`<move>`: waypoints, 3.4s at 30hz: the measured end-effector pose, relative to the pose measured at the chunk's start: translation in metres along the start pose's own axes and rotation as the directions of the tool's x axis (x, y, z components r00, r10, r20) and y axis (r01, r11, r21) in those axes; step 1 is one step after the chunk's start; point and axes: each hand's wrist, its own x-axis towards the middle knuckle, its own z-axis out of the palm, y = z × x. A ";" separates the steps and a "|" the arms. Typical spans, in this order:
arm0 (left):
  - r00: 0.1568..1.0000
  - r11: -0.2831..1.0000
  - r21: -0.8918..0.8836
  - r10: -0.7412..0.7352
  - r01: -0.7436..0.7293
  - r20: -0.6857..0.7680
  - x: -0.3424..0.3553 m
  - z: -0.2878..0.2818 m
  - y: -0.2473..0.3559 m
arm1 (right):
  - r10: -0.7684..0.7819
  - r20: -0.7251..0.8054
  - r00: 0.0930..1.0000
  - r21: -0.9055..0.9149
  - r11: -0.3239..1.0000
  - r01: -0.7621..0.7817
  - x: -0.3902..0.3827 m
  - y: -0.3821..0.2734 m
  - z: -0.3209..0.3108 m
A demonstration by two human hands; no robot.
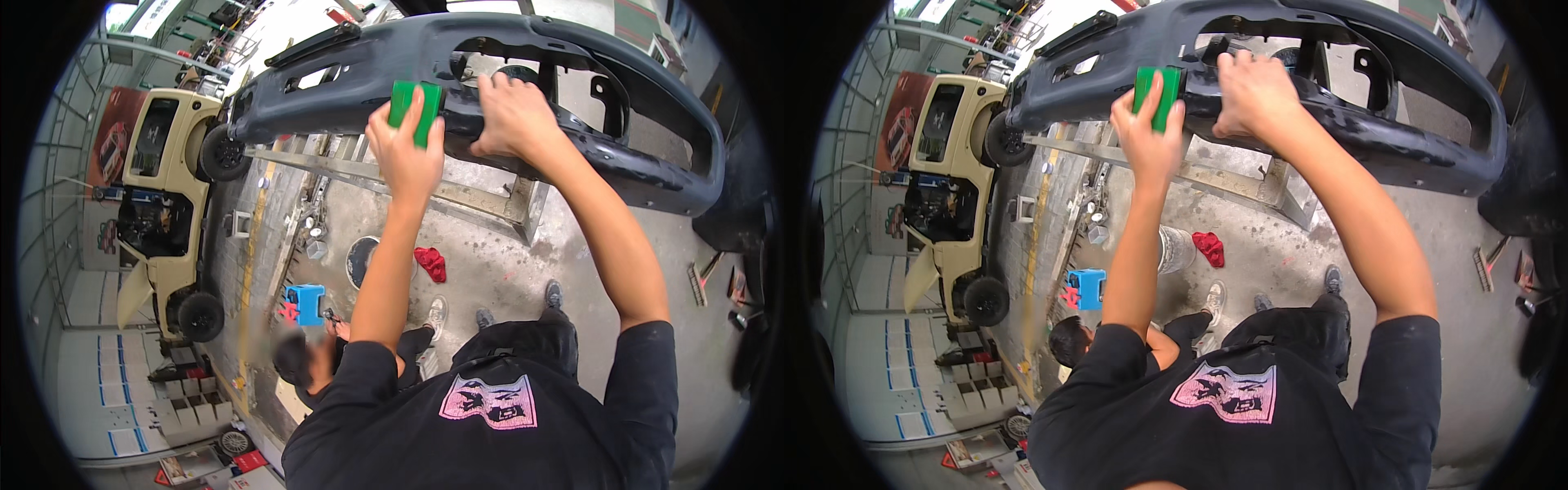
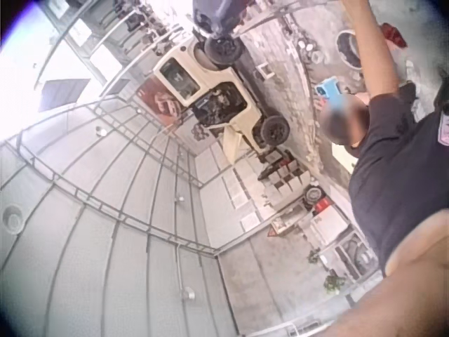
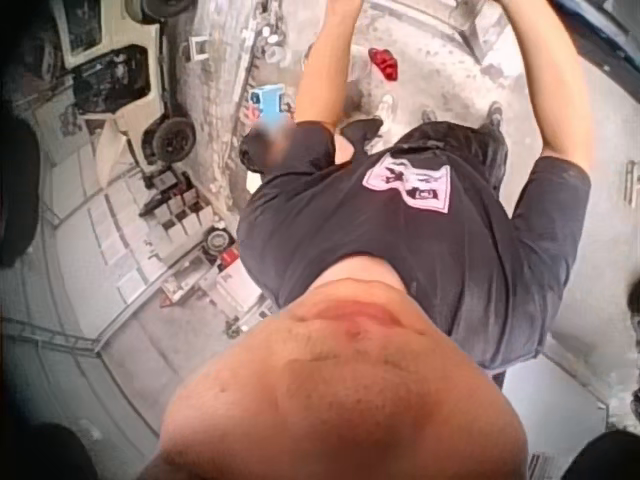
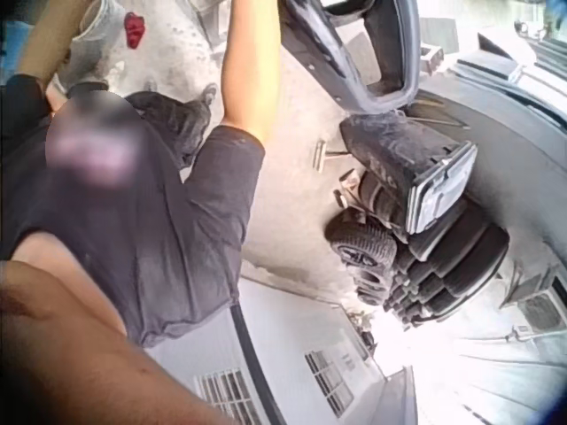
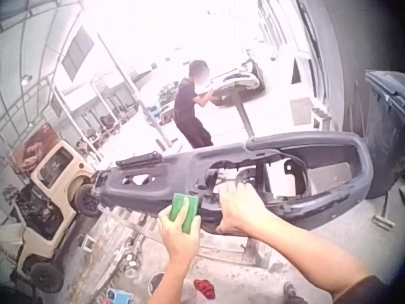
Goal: The person sands a black car bumper with a green sanding block. They dip the block in water and wipe the surface with a red cloth before continuing to sand different sections of the bumper.
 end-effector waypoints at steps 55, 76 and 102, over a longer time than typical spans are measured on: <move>0.954 0.956 0.040 0.287 -0.291 0.082 0.010 -0.011 -0.016 | 0.009 -0.095 0.995 0.080 0.997 -0.001 -0.003 -0.006 0.003; 0.993 0.984 0.132 -0.119 0.117 0.002 0.035 0.001 -0.028 | -0.017 -0.093 0.995 0.121 0.992 0.028 0.001 -0.006 0.007; 0.996 0.988 0.156 0.012 0.003 -0.090 0.013 0.005 -0.020 | 0.001 -0.054 0.999 0.164 0.986 0.008 0.000 -0.004 0.001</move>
